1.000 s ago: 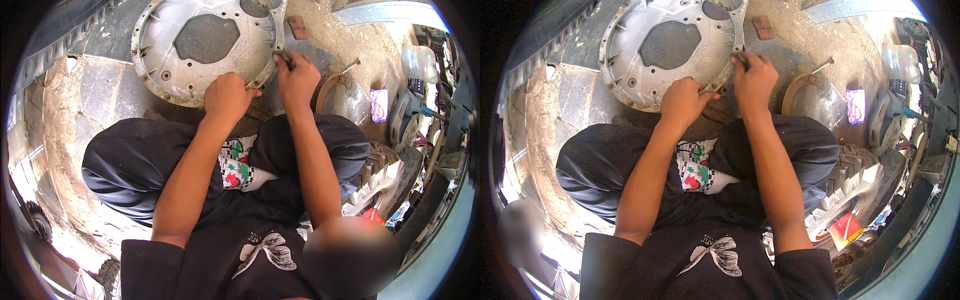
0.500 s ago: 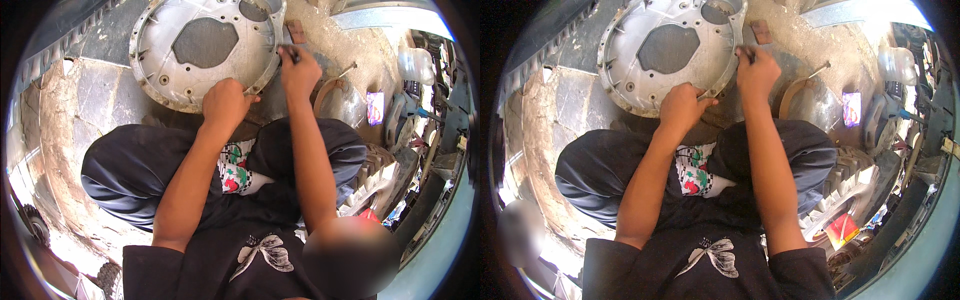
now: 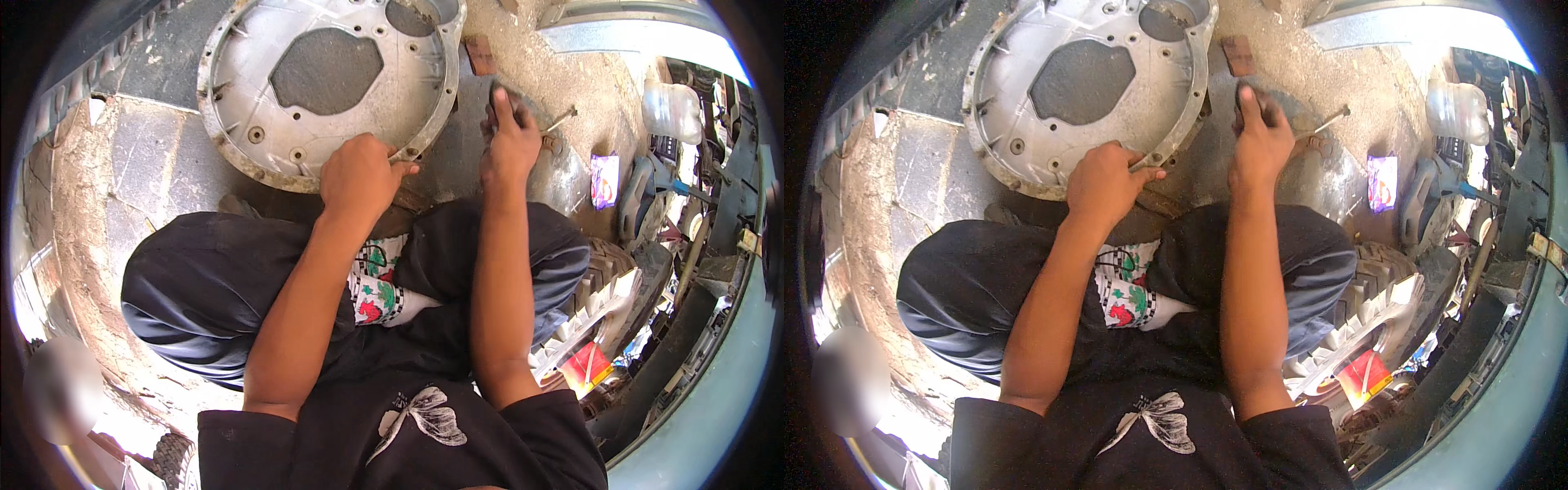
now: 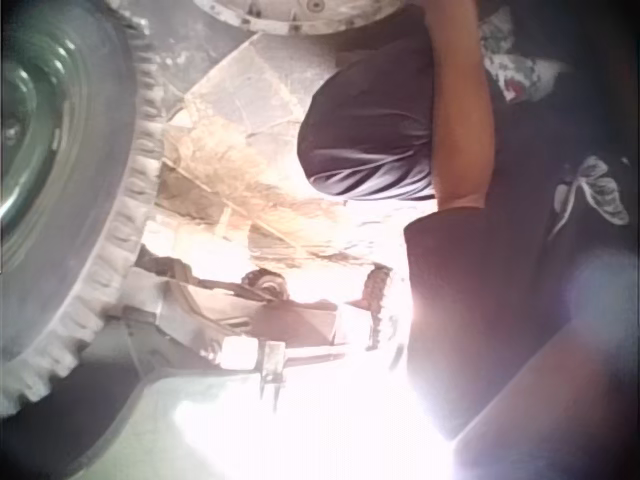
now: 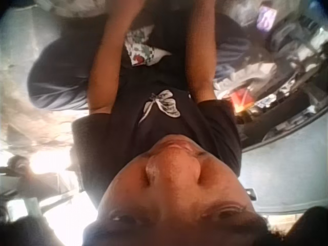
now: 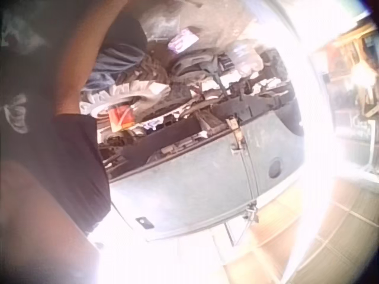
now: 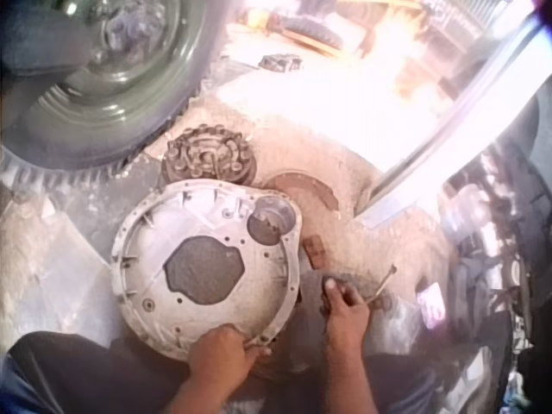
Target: The person scrapes the surface of a large circular metal part using a small abrasive tool. They work methodically around the edges and inner sections, removing residue or rust from the metal surface.
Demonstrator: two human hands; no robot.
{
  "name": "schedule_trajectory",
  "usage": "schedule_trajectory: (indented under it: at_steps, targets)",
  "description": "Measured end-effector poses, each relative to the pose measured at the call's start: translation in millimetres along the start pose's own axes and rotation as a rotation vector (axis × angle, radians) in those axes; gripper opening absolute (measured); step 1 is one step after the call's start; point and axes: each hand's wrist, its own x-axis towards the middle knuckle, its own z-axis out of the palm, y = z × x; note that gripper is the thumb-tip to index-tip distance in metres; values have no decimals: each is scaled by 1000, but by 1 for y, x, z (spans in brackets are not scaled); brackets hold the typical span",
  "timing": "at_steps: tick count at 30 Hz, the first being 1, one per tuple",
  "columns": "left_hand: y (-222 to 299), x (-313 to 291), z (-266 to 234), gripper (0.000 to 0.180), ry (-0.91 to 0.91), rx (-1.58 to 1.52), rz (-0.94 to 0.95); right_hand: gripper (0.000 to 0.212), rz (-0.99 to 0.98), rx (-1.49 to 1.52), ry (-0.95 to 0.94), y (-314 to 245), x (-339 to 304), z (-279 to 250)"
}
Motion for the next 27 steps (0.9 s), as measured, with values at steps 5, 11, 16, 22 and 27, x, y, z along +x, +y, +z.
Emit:
schedule_trajectory:
  at_steps: [5, 11, 16, 22, 27]
  targets:
    - [7, 1, -7, 50, -34, 18, -28, 29, -288, -573, 13, 7, -15, 16]
    - [6, 2, -5, 48, -43, 15, -35, 29, -195, -593, -8, -11, 11, 38]
    - [5, -2, -4, 46, -21, 7, -14, 28, -232, -629, 1, -11, -6, 32]
    - [7, 3, -6, 47, -52, 16, -24, 28, -238, -530, 37, -8, -11, 34]
    - [3, 1, -3, 48, -6, -8, 4, 28, -354, -608, 83, 5, -20, 33]
